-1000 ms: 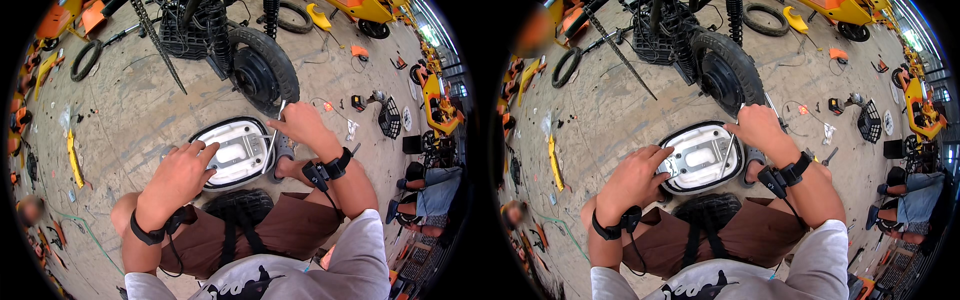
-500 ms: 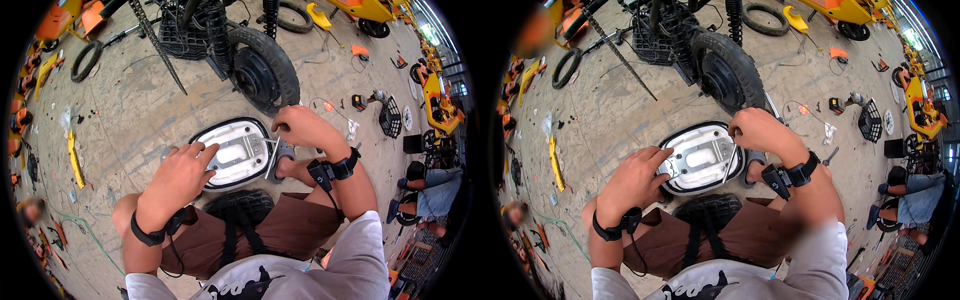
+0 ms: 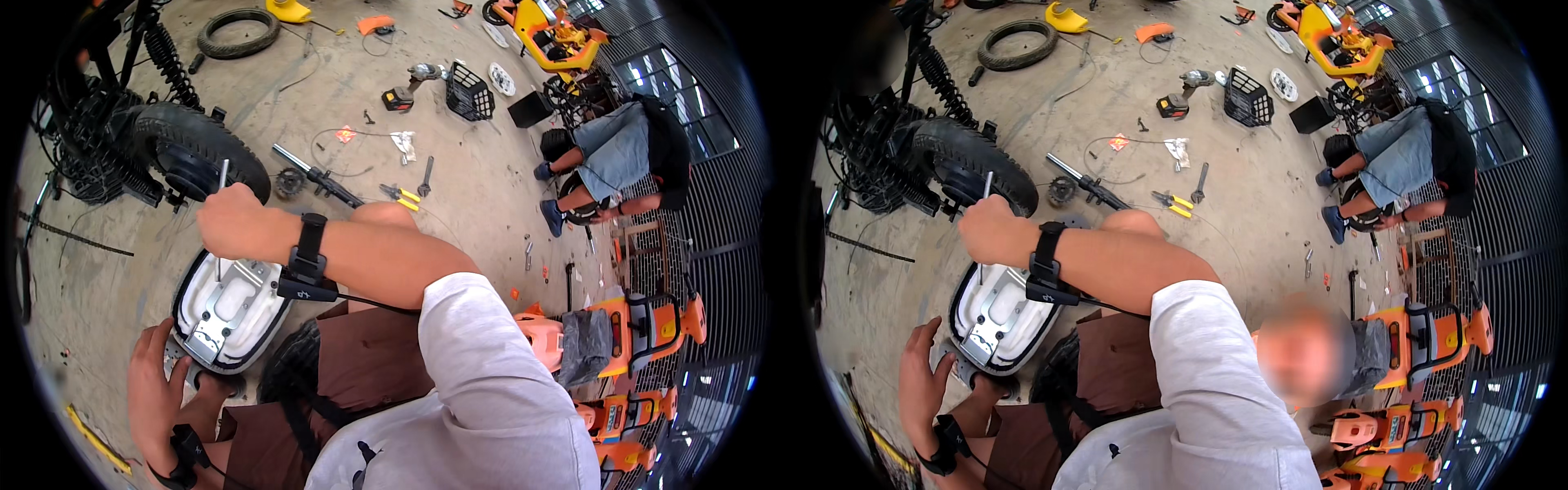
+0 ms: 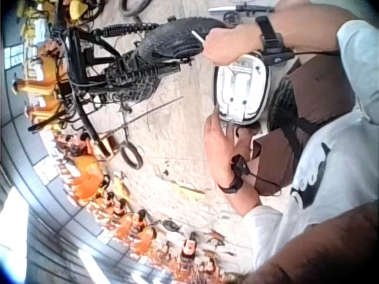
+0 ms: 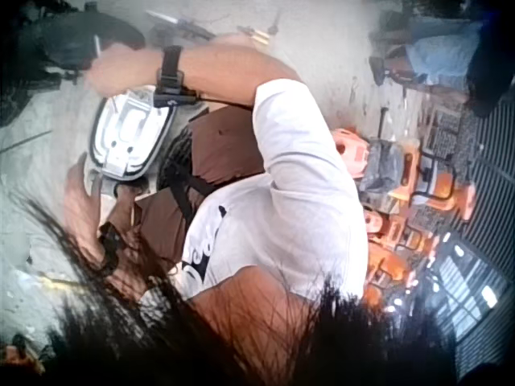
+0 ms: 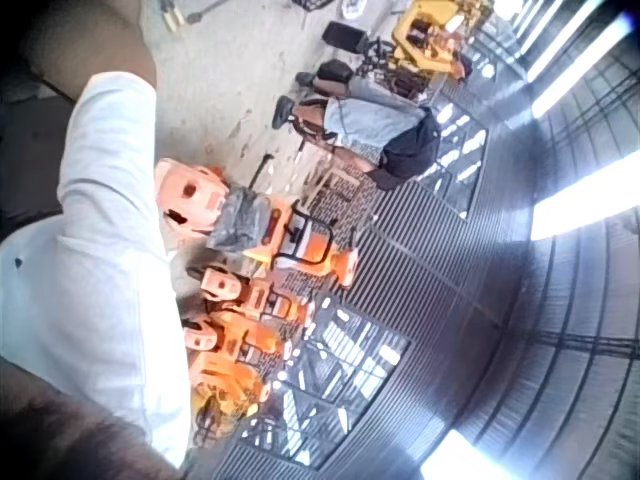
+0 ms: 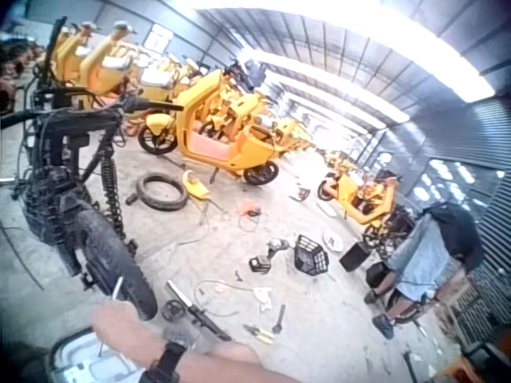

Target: The person sits on the floor and uses a metal tool to manipulate a white plastic scooter component resting on their lap. They repeatedly insert and adjust the tool within the component's interior while surrounded by disassembled scooter parts and tools.

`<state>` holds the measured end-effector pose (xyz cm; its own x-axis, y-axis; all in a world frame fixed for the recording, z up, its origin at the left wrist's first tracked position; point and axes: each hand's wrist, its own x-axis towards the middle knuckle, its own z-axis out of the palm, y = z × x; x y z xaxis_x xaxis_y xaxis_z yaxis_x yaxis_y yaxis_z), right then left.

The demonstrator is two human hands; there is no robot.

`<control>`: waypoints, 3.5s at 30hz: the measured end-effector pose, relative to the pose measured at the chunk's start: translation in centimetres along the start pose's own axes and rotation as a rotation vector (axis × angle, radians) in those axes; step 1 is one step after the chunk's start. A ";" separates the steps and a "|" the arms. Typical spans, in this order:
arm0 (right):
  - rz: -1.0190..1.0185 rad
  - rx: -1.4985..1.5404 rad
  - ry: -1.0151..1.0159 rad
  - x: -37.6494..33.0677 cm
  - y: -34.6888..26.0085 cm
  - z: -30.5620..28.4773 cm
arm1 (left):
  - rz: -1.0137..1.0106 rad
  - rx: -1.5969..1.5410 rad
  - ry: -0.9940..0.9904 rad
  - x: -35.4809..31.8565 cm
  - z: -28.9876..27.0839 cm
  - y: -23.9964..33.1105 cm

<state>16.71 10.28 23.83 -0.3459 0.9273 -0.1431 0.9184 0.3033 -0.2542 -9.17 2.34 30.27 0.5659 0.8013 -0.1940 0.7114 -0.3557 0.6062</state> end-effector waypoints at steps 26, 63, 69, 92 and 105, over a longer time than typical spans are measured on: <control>-0.018 -0.003 -0.080 0.5 1.2 -0.1 | -0.021 0.045 0.009 0.2 -0.3 -0.7; 0.069 -0.017 -0.044 1.1 1.0 -0.5 | -0.035 -0.008 0.078 -0.4 -0.1 -2.4; -0.071 0.067 -0.160 0.5 1.1 -3.7 | 0.026 0.220 0.049 0.1 1.9 -3.6; 0.097 0.209 -0.134 2.2 -0.3 -1.9 | 0.090 0.246 0.251 0.5 4.5 -5.0; 0.082 0.030 -0.034 0.9 -0.8 -2.2 | 0.066 0.245 0.196 -0.2 3.7 -4.9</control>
<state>16.14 11.38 26.03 -0.2762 0.9407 -0.1969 0.9379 0.2192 -0.2688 -11.22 2.15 24.48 0.5402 0.8415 0.0068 0.7681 -0.4963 0.4045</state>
